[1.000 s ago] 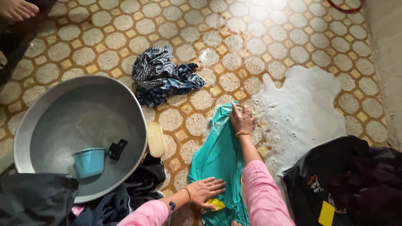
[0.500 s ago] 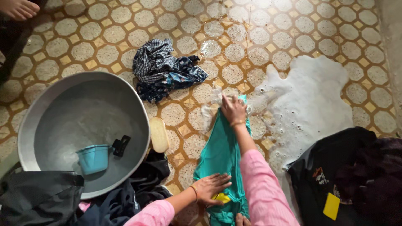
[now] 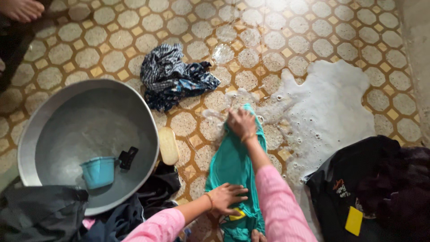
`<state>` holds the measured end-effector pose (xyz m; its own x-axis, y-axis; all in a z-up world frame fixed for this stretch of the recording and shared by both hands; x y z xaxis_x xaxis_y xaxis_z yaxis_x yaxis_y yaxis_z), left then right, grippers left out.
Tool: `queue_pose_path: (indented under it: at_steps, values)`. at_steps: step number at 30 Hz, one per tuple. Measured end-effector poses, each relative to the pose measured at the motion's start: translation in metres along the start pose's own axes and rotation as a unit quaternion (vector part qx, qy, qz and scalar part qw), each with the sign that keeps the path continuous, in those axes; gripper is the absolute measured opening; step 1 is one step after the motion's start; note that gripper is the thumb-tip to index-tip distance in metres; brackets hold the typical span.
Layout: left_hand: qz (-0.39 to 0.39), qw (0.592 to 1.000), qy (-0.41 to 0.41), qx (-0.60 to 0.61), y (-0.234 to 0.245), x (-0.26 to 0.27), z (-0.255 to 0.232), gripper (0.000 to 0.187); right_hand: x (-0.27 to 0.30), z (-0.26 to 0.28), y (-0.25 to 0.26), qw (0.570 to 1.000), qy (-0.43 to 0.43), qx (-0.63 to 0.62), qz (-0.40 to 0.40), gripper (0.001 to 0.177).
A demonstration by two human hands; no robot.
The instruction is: The person hand-washes a teal t-shirt and a pair of black shorts on a tiled floor. They scrub the items with a yellow bar of soap, rinse them using water from a metal basin, and wring out the excess water.
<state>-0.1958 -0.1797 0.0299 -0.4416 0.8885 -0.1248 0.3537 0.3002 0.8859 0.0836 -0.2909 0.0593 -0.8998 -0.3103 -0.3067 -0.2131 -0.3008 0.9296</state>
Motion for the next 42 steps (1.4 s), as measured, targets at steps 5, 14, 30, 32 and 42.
queue_pose_path:
  at_steps: [5, 14, 30, 32, 42]
  values:
    - [-0.049, 0.988, 0.029, -0.145, 0.035, -0.084, 0.038, 0.073, 0.005, -0.064, 0.016, 0.989, -0.094, 0.036, -0.112, 0.054]
    - [-0.103, 0.981, 0.097, -0.132, 0.035, -0.062, 0.013, 0.058, 0.15, 0.041, 0.093, 0.958, 0.125, 0.251, -0.053, 0.03]
    - [-0.006, 0.994, 0.103, 0.04, -0.02, 0.01, -0.011, 0.051, 0.123, 0.004, 0.05, 0.975, 0.11, 0.169, 0.097, 0.031]
    - [-0.016, 0.987, 0.111, 0.113, -0.031, 0.016, -0.01, 0.05, 0.191, 0.089, 0.065, 0.975, 0.218, -0.014, 0.039, 0.034]
    - [0.028, 0.991, 0.118, 0.048, -0.026, 0.004, -0.008, 0.056, 0.087, -0.082, 0.052, 0.981, -0.16, 0.102, -0.03, 0.05]
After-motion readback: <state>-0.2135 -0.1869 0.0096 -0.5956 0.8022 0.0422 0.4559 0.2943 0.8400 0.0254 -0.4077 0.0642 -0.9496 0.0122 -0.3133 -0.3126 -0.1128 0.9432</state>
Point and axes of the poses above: each hand's wrist, its own x-axis away from the middle knuckle, its own y-axis out of the back of the hand, z = x × y, the point moved 4 cm from there along -x, towards the middle knuckle, and after that the axes turned 8 degrees about -x, right-handed, at the moved point
